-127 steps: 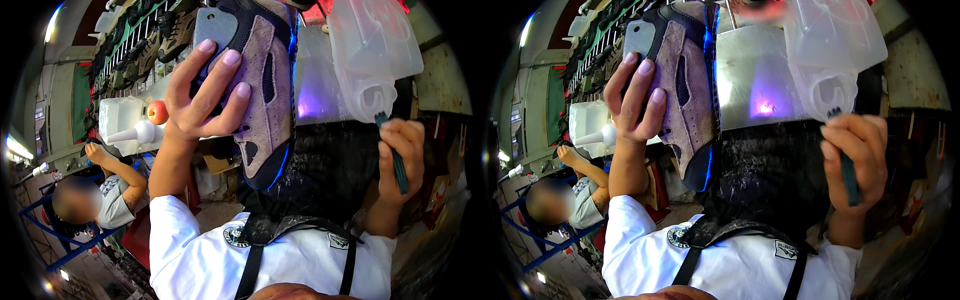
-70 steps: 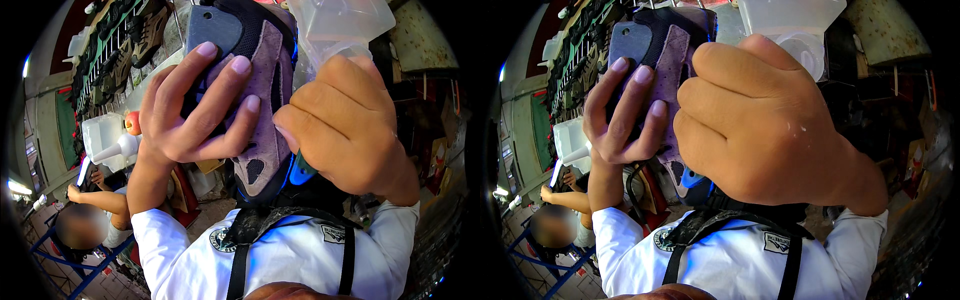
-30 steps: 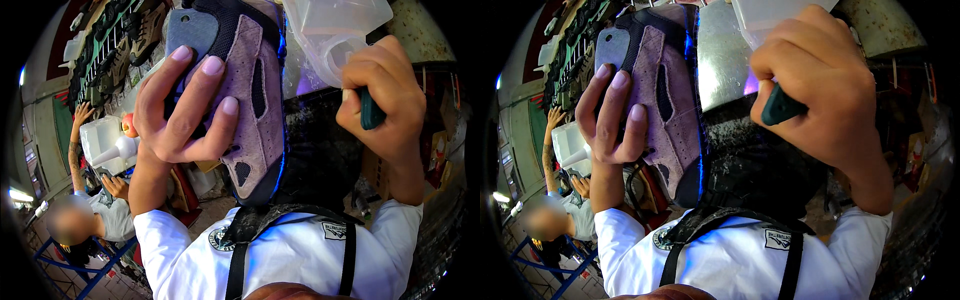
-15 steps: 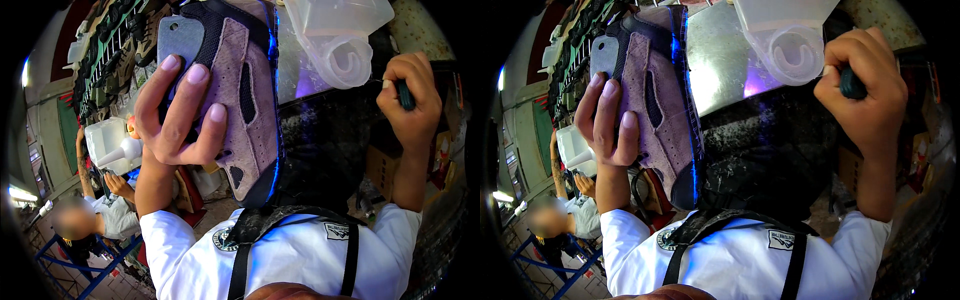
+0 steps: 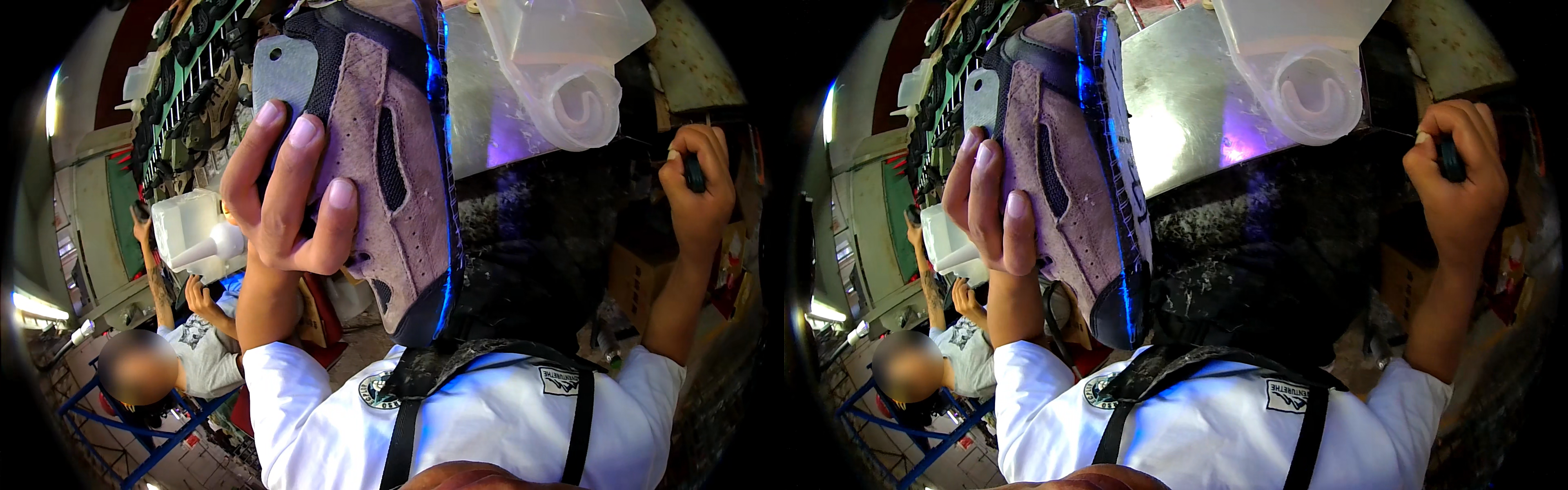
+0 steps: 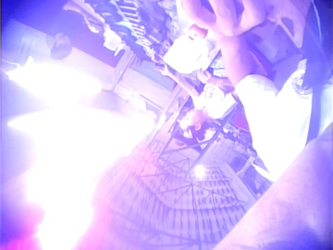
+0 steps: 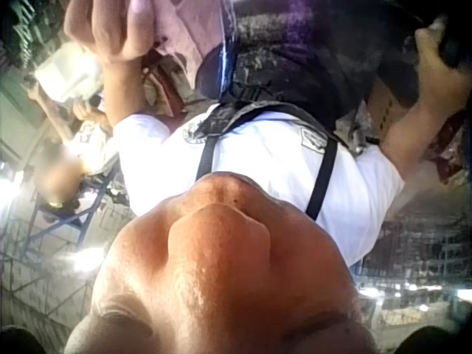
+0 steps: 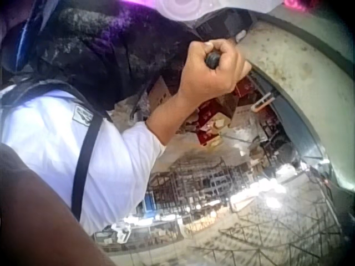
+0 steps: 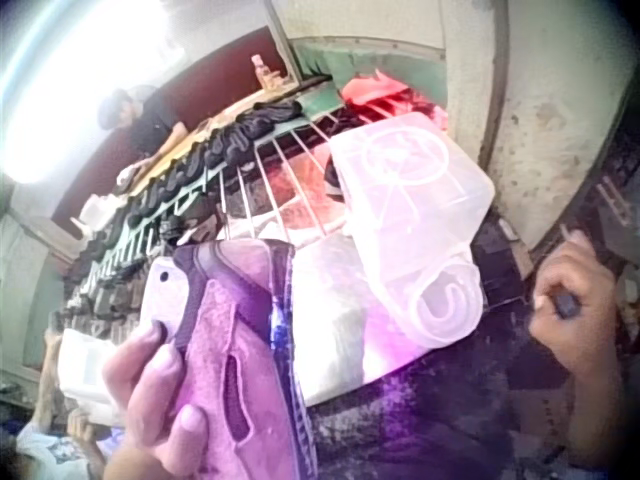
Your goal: The person uses a brush to apply a blue liquid adhesive along the edge and heel of a shoe upper, dipping the brush into a container between applications, and then places the shoe onto a conveyor rack.
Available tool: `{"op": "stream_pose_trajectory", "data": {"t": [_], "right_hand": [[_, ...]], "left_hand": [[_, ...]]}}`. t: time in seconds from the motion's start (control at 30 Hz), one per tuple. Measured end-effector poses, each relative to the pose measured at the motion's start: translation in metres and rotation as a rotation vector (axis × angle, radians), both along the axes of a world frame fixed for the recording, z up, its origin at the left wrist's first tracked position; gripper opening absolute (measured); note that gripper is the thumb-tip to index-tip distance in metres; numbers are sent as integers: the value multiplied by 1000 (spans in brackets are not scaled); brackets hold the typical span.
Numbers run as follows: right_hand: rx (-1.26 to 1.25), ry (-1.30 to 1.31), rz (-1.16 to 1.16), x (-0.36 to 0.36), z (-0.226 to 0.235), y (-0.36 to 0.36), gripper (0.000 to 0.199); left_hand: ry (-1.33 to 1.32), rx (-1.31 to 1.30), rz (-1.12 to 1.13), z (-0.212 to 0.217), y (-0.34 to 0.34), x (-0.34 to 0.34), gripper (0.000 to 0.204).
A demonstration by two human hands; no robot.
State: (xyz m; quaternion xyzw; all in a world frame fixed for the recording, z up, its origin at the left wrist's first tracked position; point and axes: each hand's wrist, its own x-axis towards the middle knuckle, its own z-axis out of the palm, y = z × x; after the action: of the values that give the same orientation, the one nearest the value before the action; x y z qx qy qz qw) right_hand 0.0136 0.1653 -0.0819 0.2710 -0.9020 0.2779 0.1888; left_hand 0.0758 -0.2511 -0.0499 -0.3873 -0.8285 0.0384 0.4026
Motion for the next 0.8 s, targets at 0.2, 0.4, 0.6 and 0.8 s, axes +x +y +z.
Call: {"op": "stream_pose_trajectory", "data": {"t": [0.2, 0.4, 0.6, 0.8], "right_hand": [[-102, -106, 62, 18, 21, -22, 12], [-268, -1, 478, 25, 54, -102, 25], [-324, 83, 505, 17, 61, -140, 28], [-276, 68, 520, 16, 63, -144, 22]], "left_hand": [[-92, -35, -5, 3, 0, 0, 36], [-95, -97, -30, 9, 5, 1, 37], [-88, -114, -57, 12, 9, -2, 40], [-100, -154, -41, 20, 13, 1, 40]]}}
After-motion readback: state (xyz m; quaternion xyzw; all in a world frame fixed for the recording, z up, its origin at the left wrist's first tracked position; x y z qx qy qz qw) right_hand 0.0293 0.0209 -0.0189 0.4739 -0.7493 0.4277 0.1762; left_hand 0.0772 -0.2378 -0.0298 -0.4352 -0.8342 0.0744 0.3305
